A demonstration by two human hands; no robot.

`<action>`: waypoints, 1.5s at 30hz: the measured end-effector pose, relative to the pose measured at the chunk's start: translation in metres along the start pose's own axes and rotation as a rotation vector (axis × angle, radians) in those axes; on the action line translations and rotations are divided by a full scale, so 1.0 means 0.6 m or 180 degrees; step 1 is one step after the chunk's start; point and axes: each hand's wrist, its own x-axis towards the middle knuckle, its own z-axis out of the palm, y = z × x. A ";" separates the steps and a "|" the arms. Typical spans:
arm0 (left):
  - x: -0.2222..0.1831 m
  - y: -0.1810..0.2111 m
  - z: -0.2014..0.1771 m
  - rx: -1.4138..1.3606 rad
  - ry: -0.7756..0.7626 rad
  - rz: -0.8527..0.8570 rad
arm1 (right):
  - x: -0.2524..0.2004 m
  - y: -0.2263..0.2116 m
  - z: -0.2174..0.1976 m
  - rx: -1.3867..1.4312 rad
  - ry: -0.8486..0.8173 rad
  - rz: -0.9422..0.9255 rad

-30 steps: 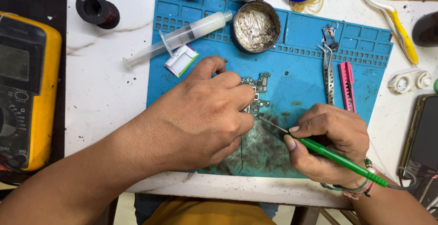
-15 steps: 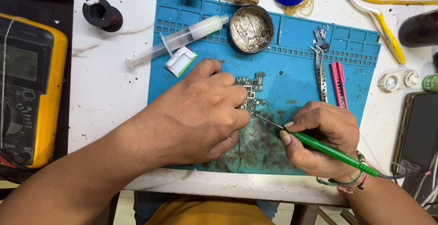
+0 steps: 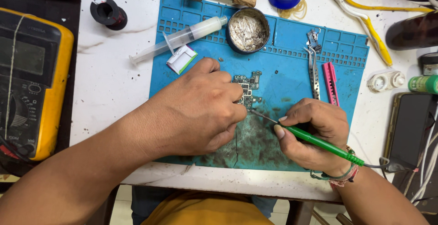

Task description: The person holds a circuit board and uses a soldering iron to apply heat to specific points on its surface while holding small components with tweezers.

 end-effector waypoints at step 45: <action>0.046 0.027 -0.030 0.0459 -0.0730 -0.1116 | 0.044 -0.042 0.015 0.1448 0.1265 0.1154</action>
